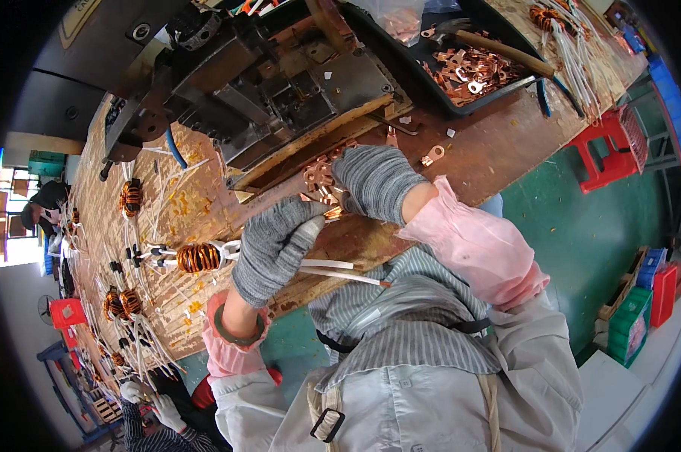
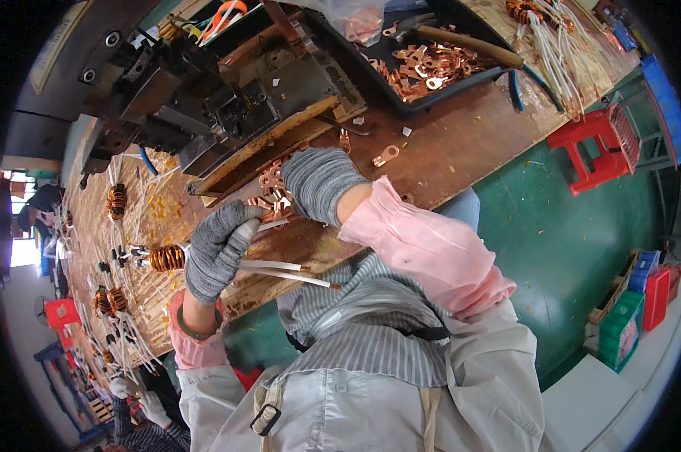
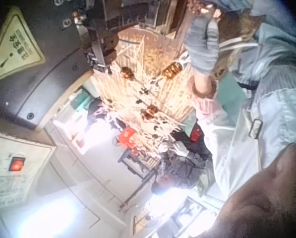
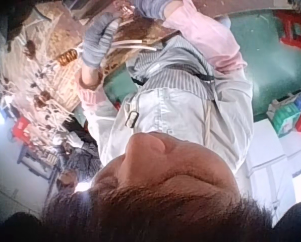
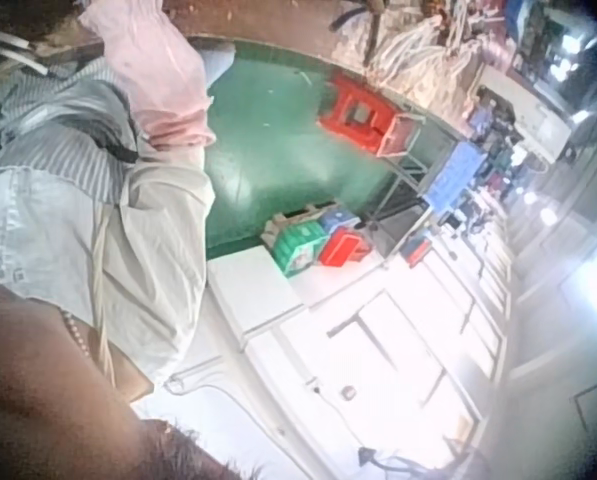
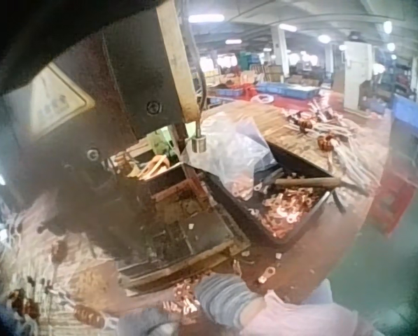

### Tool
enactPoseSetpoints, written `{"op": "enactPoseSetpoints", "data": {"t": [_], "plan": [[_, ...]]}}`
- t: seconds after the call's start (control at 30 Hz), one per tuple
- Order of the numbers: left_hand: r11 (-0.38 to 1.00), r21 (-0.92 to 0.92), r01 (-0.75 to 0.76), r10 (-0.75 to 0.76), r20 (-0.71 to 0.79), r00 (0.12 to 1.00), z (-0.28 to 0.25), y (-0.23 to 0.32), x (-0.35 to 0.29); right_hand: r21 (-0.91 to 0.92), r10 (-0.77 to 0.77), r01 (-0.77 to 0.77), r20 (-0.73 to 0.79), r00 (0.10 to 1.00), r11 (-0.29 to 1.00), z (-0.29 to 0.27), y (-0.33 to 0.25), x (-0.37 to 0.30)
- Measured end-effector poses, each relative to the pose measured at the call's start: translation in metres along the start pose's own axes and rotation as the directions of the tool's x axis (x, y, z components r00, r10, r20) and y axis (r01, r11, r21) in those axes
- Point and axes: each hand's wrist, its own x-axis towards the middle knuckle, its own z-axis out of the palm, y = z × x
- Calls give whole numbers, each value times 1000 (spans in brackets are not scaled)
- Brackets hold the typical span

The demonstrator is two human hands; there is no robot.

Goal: The person assembles wire harnesses by attaching terminal connectors to wires and cutting the wires to length. This is done using a crimping machine and wire cutters at a workstation.

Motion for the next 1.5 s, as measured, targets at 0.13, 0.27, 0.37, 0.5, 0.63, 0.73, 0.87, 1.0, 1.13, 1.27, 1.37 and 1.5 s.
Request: {"op": "enactPoseSetpoints", "data": {"t": [0.13,0.27,0.37,0.5,0.63,0.73,0.87,1.0,1.13,1.27,1.37,1.5], "plan": [[997,24,-77,77,24,997,6,-5,3,34,-60,65,-119,991,997,2,-3,-12],[990,87,-112,106,71,992,8,-6,5,-108,-163,144,-190,968,984,30,9,-13],[1000,-12,-24,25,63,998,12,-11,4,444,21,271,-550,835,854,34,19,-43],[994,87,-64,55,97,994,19,-11,8,980,253,182,-197,947,82,43,17,-86],[993,102,-61,47,138,989,20,-18,9,965,256,183,-227,939,187,46,6,-99],[987,122,-105,87,145,986,21,-18,9,892,237,276,-373,897,359,56,3,-94],[999,0,34,-33,198,980,20,-19,10,886,234,275,-377,896,374,60,3,-91],[998,-36,44,-34,238,971,18,-15,11,919,247,291,-356,901,264,60,0,-91],[998,-60,25,-11,224,975,18,-21,8,861,190,295,-399,897,414,53,1,-90],[993,-76,86,-62,272,960,17,-21,10,810,150,336,-453,879,480,49,3,-88],[985,-115,130,-92,291,952,18,-21,10,776,86,333,-442,893,535,45,9,-86],[976,-134,171,-122,314,942,18,-21,10,742,41,363,-464,885,564,41,12,-83]]}}
